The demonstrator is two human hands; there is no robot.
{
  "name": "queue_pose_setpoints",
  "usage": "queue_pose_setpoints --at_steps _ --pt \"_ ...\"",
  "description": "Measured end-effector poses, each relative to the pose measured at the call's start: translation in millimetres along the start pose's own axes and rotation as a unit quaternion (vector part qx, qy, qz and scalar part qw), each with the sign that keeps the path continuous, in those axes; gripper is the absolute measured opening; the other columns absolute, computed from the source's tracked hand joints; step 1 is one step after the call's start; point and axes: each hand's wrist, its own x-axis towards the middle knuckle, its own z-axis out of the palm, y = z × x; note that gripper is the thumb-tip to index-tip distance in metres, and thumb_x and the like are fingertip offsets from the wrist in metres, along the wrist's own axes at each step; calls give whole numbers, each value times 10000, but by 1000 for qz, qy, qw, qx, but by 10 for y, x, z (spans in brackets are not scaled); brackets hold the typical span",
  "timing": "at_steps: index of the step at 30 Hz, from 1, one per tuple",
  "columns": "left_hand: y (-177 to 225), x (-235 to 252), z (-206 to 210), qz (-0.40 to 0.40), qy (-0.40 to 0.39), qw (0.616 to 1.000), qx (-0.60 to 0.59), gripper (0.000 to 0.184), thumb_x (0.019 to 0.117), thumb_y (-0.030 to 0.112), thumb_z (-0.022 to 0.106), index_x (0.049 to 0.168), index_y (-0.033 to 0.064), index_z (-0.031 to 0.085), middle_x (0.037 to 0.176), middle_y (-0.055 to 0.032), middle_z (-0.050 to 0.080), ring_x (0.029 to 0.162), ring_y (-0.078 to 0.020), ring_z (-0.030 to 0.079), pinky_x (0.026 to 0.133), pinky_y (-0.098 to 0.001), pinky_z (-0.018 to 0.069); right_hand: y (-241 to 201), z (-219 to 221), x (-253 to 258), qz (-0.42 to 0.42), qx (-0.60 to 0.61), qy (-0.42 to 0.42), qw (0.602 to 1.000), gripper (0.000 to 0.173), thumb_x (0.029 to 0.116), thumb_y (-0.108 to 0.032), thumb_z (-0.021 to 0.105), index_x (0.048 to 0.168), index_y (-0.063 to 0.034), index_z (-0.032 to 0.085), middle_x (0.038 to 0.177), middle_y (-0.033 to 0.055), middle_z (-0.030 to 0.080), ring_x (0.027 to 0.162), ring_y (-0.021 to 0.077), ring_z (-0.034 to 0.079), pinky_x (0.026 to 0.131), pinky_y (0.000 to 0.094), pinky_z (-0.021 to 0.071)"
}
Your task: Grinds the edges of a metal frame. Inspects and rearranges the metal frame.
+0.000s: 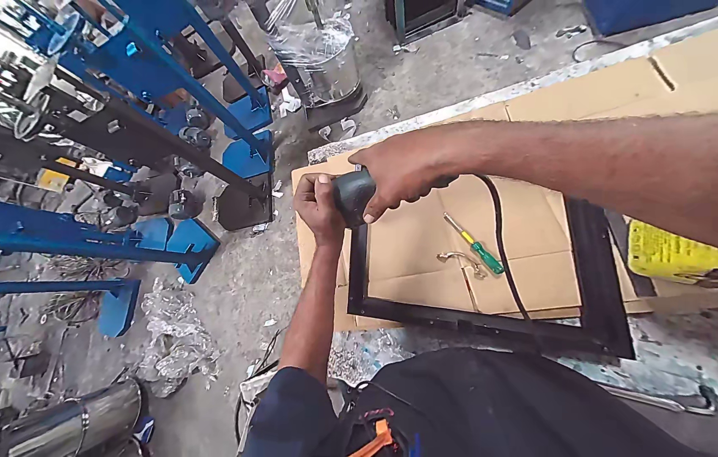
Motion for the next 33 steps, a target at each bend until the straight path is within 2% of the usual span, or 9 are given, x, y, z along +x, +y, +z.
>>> queue_pose_setpoints --at_steps 3,5,8,11,13,19,22,27,33 --pt "14 13 -10 2 -2 1000 -5 302 1007 323 568 866 64 633 705 -26 653 629 -120 652 610 -313 584 -40 -6 -31 6 2 4 1000 862 838 -476 846 1508 -107 448 736 87 660 525 182 576 507 379 512" --pt "32 21 -5 3 -3 1000 -5 304 1009 319 566 859 64 634 698 -25 656 623 -119 654 604 -307 582 -59 -9 -53 10 0 7 1000 803 845 -477 840 1461 -98 489 737 87 666 530 184 581 512 382 511" --pt "92 54 9 9 -7 1000 -7 314 1013 330 570 860 64 636 708 -22 662 632 -112 656 607 -304 583 -100 -43 -115 14 -7 15 1000 651 849 -500 828 1286 -83 585 726 72 673 530 183 591 512 386 516" --pt "193 162 32 27 -11 1000 -6 318 1009 348 577 859 75 643 704 -3 655 633 -96 651 610 -291 582 -188 -131 -235 25 -20 37 999 478 848 -513 823 1017 -92 670 670 58 658 520 185 598 516 397 526" --pt "249 299 83 55 -14 998 -16 320 1010 357 580 849 85 629 699 12 640 626 -84 637 605 -279 570 -248 -241 -328 24 -31 62 997 446 853 -498 823 890 -78 677 637 62 635 514 185 596 521 398 531" --pt "296 976 329 141 -16 989 -50 262 1011 294 584 871 81 646 713 26 636 654 -78 636 641 -290 572 -292 -840 -395 0 -39 143 989 404 848 -465 836 874 -94 676 622 62 634 479 198 565 467 413 496" --pt "266 1241 473 162 -19 985 -49 259 1019 259 559 859 68 629 713 2 636 652 -98 637 640 -307 574 -203 -1102 -310 -1 -25 140 990 371 836 -467 841 900 -132 695 604 41 617 439 160 506 426 354 440" --pt "-95 1361 616 135 -46 989 -46 242 1017 232 542 866 68 636 709 5 637 652 -98 640 635 -311 575 102 -1171 -75 10 -28 131 991 404 877 -496 795 846 -110 680 603 53 614 450 179 529 448 395 477" --pt "-664 1240 681 71 -38 996 -29 297 1008 307 556 845 71 629 720 -19 650 656 -119 645 632 -323 576 415 -1054 300 37 -33 101 994 451 909 -511 761 814 -82 660 607 65 596 488 193 554 487 406 496"
